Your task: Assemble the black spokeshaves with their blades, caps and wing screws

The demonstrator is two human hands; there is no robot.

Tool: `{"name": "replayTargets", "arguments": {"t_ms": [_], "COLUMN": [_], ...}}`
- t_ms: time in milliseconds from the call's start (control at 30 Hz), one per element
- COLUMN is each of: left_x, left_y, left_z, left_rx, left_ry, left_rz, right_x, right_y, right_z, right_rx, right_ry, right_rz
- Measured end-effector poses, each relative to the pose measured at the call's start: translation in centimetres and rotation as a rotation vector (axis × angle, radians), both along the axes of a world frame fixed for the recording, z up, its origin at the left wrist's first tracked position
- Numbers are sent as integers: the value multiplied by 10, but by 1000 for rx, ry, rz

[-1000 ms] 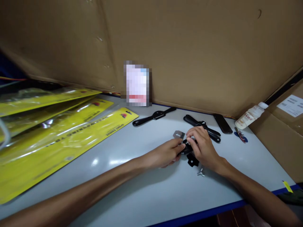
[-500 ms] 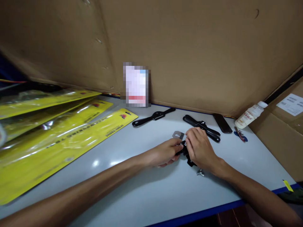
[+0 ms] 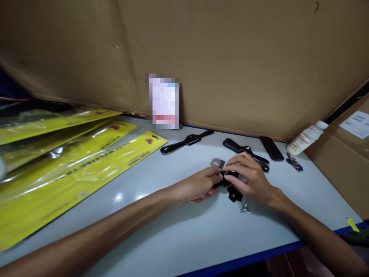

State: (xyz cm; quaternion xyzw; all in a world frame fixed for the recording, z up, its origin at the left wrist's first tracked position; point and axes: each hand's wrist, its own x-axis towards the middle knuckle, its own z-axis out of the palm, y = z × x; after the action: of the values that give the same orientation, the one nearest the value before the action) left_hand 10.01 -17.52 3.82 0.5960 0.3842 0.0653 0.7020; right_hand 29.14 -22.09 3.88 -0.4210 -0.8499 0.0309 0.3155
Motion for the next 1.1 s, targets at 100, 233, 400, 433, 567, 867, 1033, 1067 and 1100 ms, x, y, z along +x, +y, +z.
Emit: {"name": "replayTargets", "arguments": {"t_ms": [100, 233, 400, 433, 567, 867, 1033, 1067, 1100], "left_x": [1, 2, 1, 0, 0, -2, -1, -1, -1], "left_y": [0, 1, 4, 4, 3, 3, 3, 3, 3], "left_z": [0, 0, 2, 2, 3, 5, 4, 4, 3], "left_rx": [5, 26, 63, 68, 77, 47, 59, 62, 65], "left_ry": [22, 53, 84, 80, 99, 80, 97, 109, 118], "left_rz": [-2, -58, -145, -156, -158, -148, -153, -157, -159], "right_x": [-3, -5, -14, -16, -16, 10, -1, -3, -6], "right_y": [1, 1, 0, 0, 3, 5, 4, 3, 3], "right_z": [-4, -4, -7, -8, -5, 10, -4, -6, -9], "right_rx": [3, 1, -142, -192, -340, -256, -145, -132, -122], "right_ry": [-56, -49, 110, 152, 247, 86, 47, 38, 31], "right_rz": [-17, -25, -112, -148, -219, 16, -27, -50, -75]}}
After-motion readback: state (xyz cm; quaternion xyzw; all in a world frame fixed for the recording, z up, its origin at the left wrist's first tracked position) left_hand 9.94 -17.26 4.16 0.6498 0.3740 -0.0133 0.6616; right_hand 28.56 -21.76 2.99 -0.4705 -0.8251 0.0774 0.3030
